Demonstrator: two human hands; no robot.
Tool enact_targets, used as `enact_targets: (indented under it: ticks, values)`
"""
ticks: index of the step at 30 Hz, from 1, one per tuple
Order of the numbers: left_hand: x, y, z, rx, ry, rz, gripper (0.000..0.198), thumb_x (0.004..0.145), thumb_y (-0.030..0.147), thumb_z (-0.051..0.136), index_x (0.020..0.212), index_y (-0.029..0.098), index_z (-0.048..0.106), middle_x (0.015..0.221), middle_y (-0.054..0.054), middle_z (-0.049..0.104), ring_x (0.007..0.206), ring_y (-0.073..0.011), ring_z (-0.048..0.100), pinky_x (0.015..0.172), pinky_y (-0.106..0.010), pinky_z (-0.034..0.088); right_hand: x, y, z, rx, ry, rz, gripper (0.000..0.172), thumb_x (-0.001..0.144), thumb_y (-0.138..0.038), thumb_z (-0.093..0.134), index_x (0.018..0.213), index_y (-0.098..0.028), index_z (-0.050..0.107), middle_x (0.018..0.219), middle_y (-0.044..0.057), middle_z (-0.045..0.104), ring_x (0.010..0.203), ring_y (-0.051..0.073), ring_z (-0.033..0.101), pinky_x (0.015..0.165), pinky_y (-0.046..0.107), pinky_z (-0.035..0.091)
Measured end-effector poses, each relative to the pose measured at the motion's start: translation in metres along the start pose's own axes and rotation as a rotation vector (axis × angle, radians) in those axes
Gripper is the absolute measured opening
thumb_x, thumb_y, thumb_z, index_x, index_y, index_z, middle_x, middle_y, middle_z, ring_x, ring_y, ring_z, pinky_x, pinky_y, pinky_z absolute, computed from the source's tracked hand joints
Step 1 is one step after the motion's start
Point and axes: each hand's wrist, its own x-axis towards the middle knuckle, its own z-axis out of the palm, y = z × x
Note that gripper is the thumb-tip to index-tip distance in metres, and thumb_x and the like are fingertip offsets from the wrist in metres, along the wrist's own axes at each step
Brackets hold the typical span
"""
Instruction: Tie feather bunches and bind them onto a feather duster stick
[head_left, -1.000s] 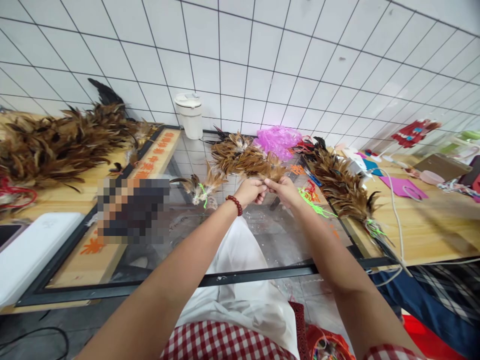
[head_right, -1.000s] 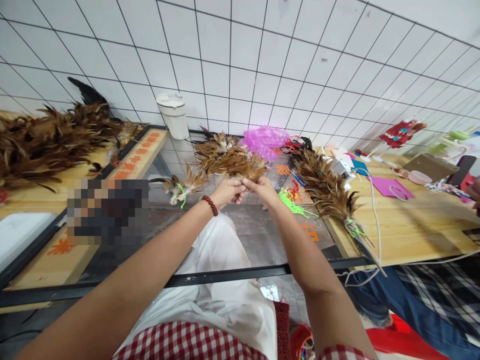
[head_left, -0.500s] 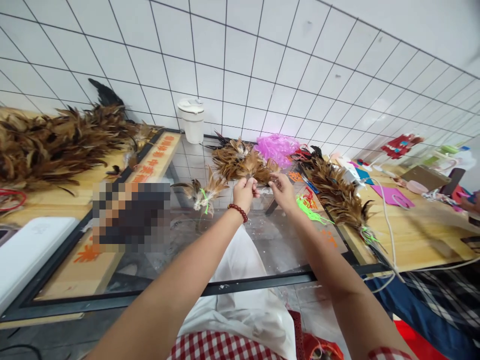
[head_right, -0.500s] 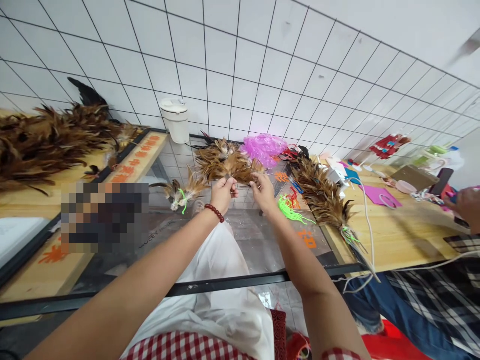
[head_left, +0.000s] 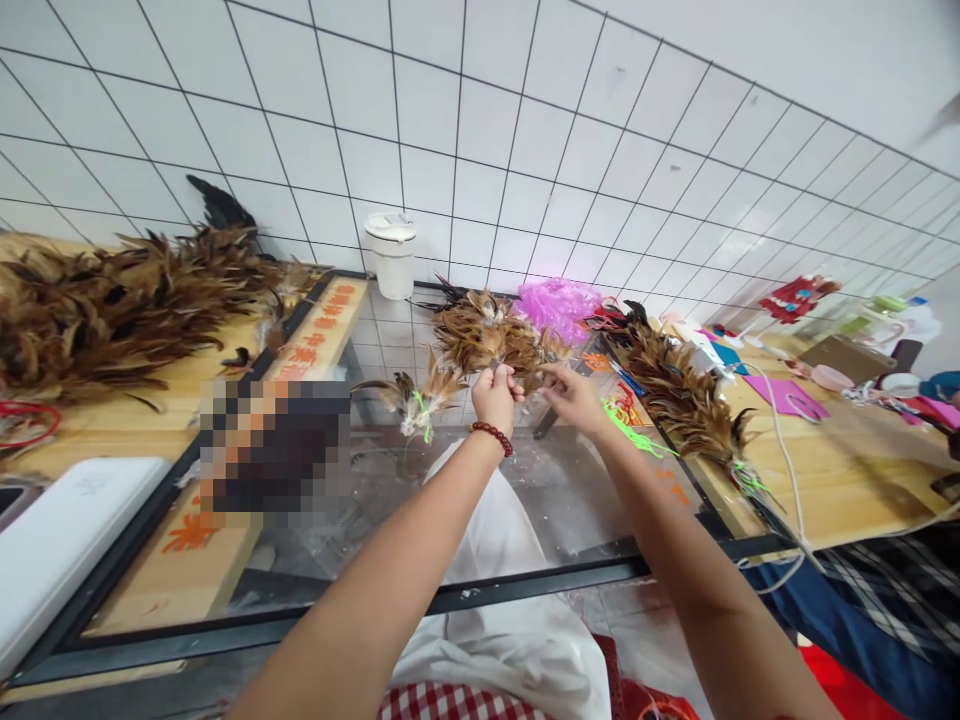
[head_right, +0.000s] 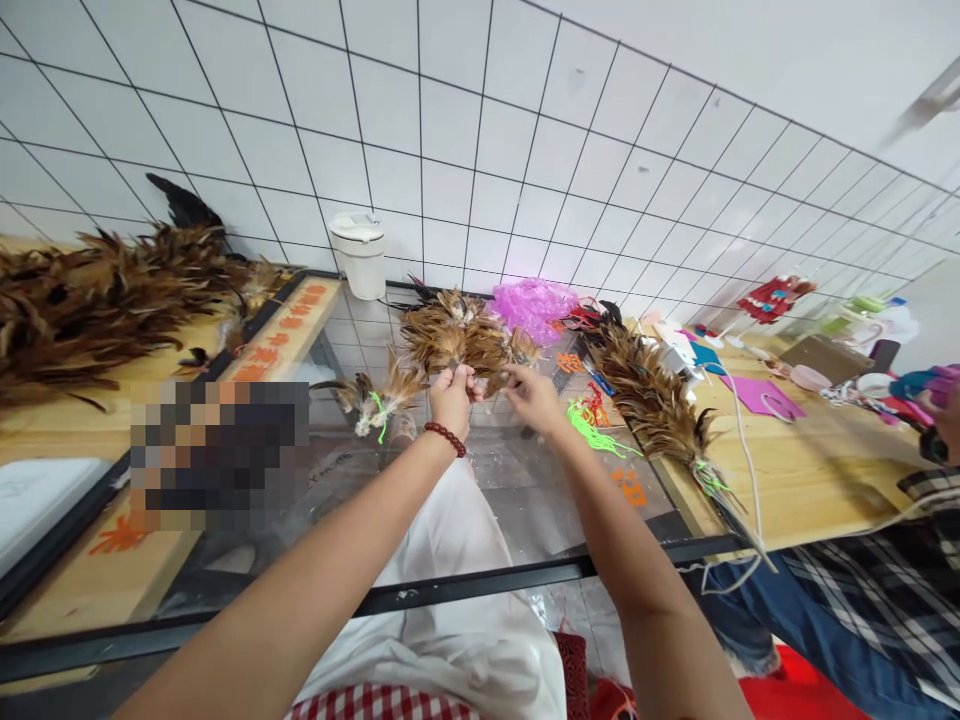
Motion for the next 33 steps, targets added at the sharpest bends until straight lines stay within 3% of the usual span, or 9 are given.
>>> enact_targets:
  ticks: [2,4,11,15,19,22,25,29,33]
  values:
    - [-0.001,0.001,0.0,0.009,0.015,-0.001,0.018,0.088,0.022,0.049,0.071,0.015,0.052,0.053,0.007,0.043,0.042,-0.0046,0.048,0.043,-0.017,0.038,0.001,0.014,-0.01,-0.067,0.151,0.109,0.031,0.08,-0.023,0.054,0.108,-0.015,0.066,0.083,0.005,0.066,0.067,0.016,0.057,0.067,0.03,0.047]
    - [-0.001,0.002,0.0,0.013,0.012,-0.003,0.018,0.087,0.022,0.049,0.071,0.015,0.052,0.053,0.007,0.043,0.042,-0.0042,0.047,0.043,-0.017,0.038,0.002,0.023,-0.016,-0.189,0.195,0.116,0.027,0.082,-0.02,0.05,0.099,-0.016,0.07,0.088,0.008,0.067,0.079,0.019,0.059,0.074,0.032,0.047]
    - [0.0,-0.001,0.001,-0.009,0.012,0.027,0.019,0.084,0.028,0.055,0.07,0.015,0.053,0.052,0.007,0.043,0.041,-0.0055,0.046,0.042,-0.018,0.038,0.017,0.001,-0.009,-0.636,-0.056,-0.097,0.046,0.09,-0.012,0.039,0.131,-0.024,0.056,0.108,0.012,0.059,0.092,0.022,0.054,0.078,0.032,0.04]
    - [0.001,-0.001,0.001,-0.01,0.018,0.021,0.019,0.082,0.029,0.056,0.07,0.015,0.053,0.052,0.007,0.043,0.041,-0.0058,0.047,0.041,-0.018,0.037,0.028,-0.011,-0.013,-0.766,-0.142,-0.133,0.031,0.091,-0.021,0.044,0.108,-0.021,0.07,0.108,0.014,0.059,0.098,0.025,0.052,0.079,0.035,0.036]
    - [0.001,-0.001,0.001,0.01,0.022,0.013,0.017,0.083,0.027,0.055,0.07,0.015,0.053,0.052,0.007,0.044,0.041,-0.0054,0.048,0.041,-0.017,0.037,0.028,-0.015,-0.025,-0.587,0.05,0.109,0.026,0.088,-0.025,0.047,0.099,-0.016,0.069,0.103,0.013,0.064,0.089,0.022,0.056,0.074,0.031,0.037]
    - [0.002,-0.002,0.001,0.014,0.012,0.025,0.016,0.084,0.023,0.052,0.071,0.014,0.053,0.052,0.007,0.044,0.041,-0.005,0.047,0.041,-0.017,0.037,0.021,-0.01,-0.027,-0.285,-0.062,0.309,0.022,0.084,-0.028,0.051,0.085,-0.016,0.069,0.077,0.006,0.067,0.071,0.018,0.057,0.065,0.028,0.038]
    - [0.002,-0.003,0.001,0.009,0.005,0.036,0.016,0.085,0.023,0.052,0.071,0.014,0.053,0.052,0.007,0.044,0.041,-0.0048,0.047,0.041,-0.017,0.038,0.012,0.002,-0.02,-0.024,-0.071,0.384,0.022,0.078,-0.033,0.058,0.087,-0.017,0.069,0.078,0.003,0.069,0.071,0.017,0.059,0.066,0.026,0.042]
    - [0.001,-0.001,0.001,-0.004,0.009,0.029,0.016,0.084,0.024,0.055,0.072,0.014,0.053,0.052,0.007,0.045,0.041,-0.0045,0.048,0.041,-0.016,0.038,0.005,0.015,-0.018,0.028,0.226,0.462,0.026,0.076,-0.031,0.058,0.094,-0.016,0.069,0.088,0.006,0.07,0.076,0.017,0.061,0.072,0.028,0.044]
    - [0.0,0.001,0.003,-0.013,0.022,0.02,0.016,0.086,0.02,0.05,0.071,0.014,0.052,0.052,0.007,0.045,0.041,-0.005,0.047,0.041,-0.018,0.037,0.002,0.016,-0.028,-0.011,0.138,0.495,0.021,0.073,-0.034,0.06,0.077,-0.016,0.071,0.066,0.002,0.065,0.061,0.014,0.054,0.061,0.026,0.039]
